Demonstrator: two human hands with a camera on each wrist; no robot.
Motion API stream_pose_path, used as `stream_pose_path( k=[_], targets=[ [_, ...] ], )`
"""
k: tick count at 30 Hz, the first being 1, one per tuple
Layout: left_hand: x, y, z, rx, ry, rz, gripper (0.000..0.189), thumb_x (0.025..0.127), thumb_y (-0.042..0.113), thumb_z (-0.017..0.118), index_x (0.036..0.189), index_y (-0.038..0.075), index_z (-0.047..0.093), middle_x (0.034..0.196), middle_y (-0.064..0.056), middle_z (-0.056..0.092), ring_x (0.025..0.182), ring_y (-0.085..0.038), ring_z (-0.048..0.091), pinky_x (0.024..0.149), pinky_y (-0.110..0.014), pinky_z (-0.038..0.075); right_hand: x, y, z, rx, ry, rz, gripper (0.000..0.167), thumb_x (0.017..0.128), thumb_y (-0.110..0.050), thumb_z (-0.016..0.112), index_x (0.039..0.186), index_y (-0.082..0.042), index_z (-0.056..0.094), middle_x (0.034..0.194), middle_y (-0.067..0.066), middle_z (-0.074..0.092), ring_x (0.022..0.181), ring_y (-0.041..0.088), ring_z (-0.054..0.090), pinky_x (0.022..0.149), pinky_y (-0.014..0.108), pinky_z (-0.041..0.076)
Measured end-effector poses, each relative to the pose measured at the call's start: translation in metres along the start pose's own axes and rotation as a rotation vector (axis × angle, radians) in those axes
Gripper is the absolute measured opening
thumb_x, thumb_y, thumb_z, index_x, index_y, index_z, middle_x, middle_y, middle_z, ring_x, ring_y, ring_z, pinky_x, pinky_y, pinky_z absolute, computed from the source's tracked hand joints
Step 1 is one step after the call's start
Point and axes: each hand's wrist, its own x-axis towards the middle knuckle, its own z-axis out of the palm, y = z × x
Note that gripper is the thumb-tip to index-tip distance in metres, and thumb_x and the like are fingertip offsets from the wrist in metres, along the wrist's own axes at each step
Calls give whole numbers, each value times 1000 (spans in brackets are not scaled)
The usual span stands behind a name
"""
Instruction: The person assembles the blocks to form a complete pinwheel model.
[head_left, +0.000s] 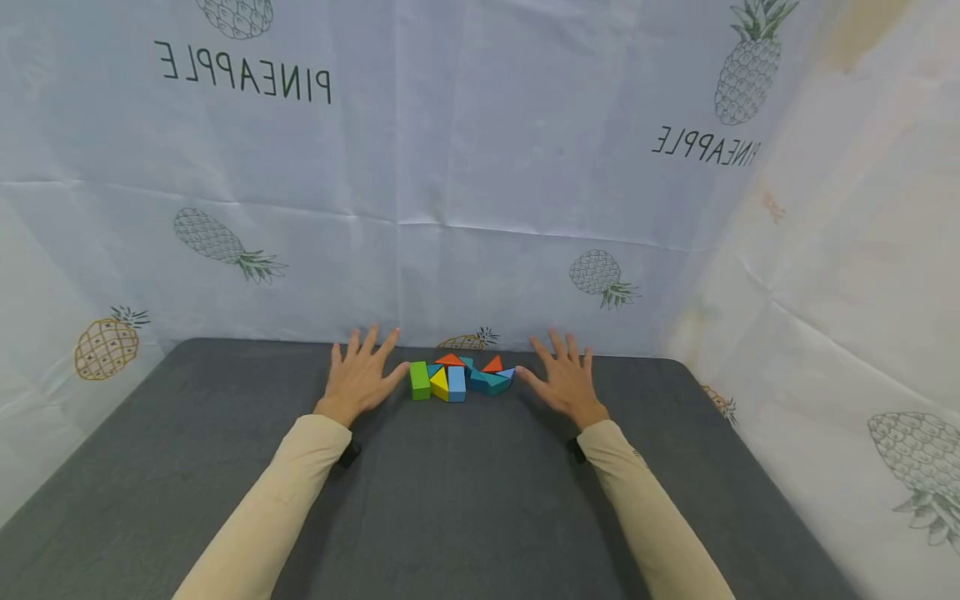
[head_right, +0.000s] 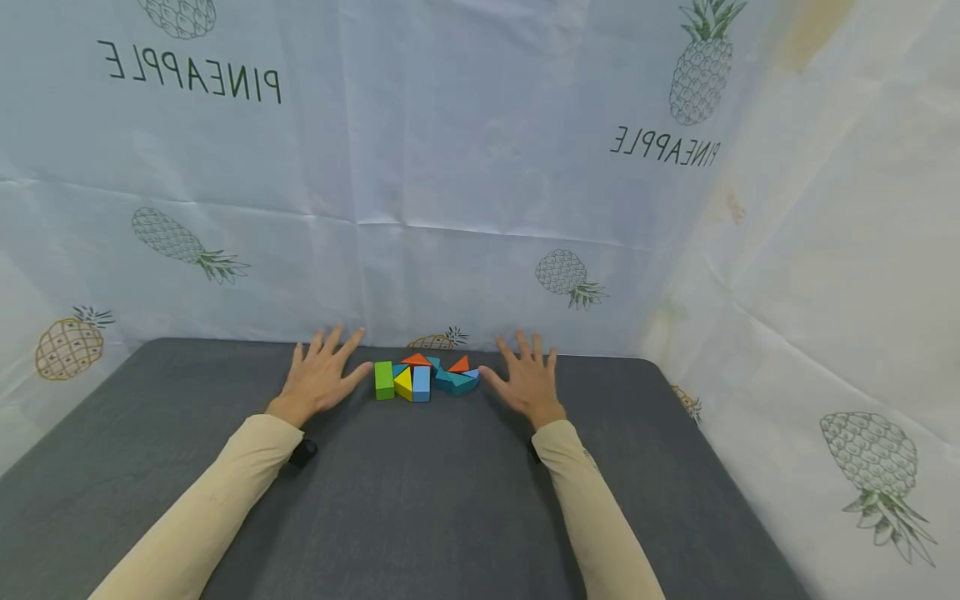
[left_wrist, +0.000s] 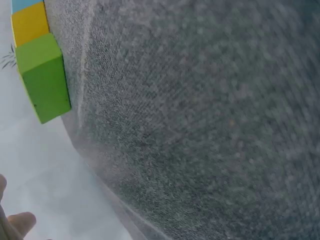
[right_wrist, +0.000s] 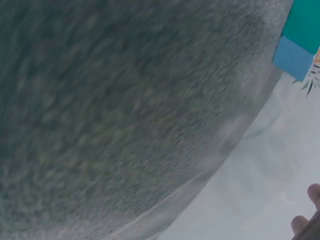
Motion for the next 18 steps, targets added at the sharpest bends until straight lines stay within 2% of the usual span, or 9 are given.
stream_pose_path(
  k=[12,18],
  targets=[
    [0,5,2,-17,-11,17,69,102,55,41,159,20,25,164,-21,20,148,-50,18,115,-71,14,2,-15,6,16,-23,-47,71,97,-58,49,156,-22,33,166,13,19,153,43,11,117,71,6],
    [0,6,3,-29,-18,25,69,102,54,42,159,19,24,164,-20,20,149,-48,18,116,-71,14,2,-23,7,26,-10,-80,71,97,-57,51,156,-21,35,164,14,23,152,43,15,116,72,9]
  ],
)
